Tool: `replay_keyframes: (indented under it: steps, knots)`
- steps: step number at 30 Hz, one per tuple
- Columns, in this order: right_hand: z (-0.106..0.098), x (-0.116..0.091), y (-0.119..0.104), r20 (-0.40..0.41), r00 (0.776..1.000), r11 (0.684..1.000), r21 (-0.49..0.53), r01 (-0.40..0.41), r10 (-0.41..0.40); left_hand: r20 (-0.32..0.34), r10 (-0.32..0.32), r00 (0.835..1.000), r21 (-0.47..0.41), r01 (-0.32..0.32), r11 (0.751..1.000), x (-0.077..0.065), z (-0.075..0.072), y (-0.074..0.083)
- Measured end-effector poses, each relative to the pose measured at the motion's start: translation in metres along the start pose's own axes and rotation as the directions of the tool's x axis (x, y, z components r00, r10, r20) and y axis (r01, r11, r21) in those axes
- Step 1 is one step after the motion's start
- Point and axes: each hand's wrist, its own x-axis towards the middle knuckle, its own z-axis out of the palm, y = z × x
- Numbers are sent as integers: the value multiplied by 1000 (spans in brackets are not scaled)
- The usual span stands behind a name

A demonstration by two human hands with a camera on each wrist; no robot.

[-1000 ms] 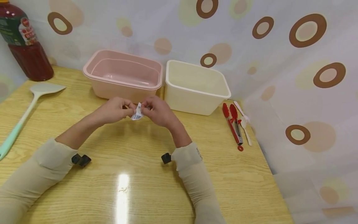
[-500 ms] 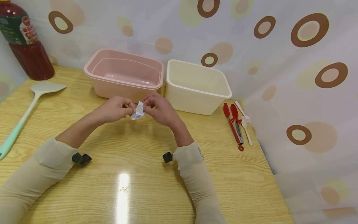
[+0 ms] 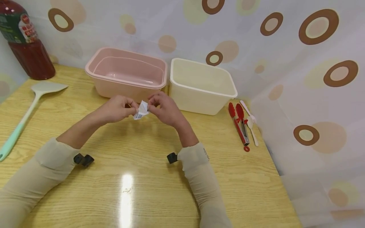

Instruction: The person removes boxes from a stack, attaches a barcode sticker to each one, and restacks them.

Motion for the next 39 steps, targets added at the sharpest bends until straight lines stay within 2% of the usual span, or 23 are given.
replay_keyframes:
  steps: [18, 33, 39]
  knots:
    - [-5, 0, 4, -42, 999, 1000, 26, 0, 1, -38, -12, 999, -15, 12, 1000, 0, 0, 5]
    - [-8, 1, 8, -83, 996, 998, 59, -19, 24, -73, -8, 997, 17, 10, 1000, 1, -1, 2]
    - [-9, -1, 10, -96, 995, 993, 111, -26, 37, -79, -20, 997, 12, 21, 1000, 0, -2, -1]
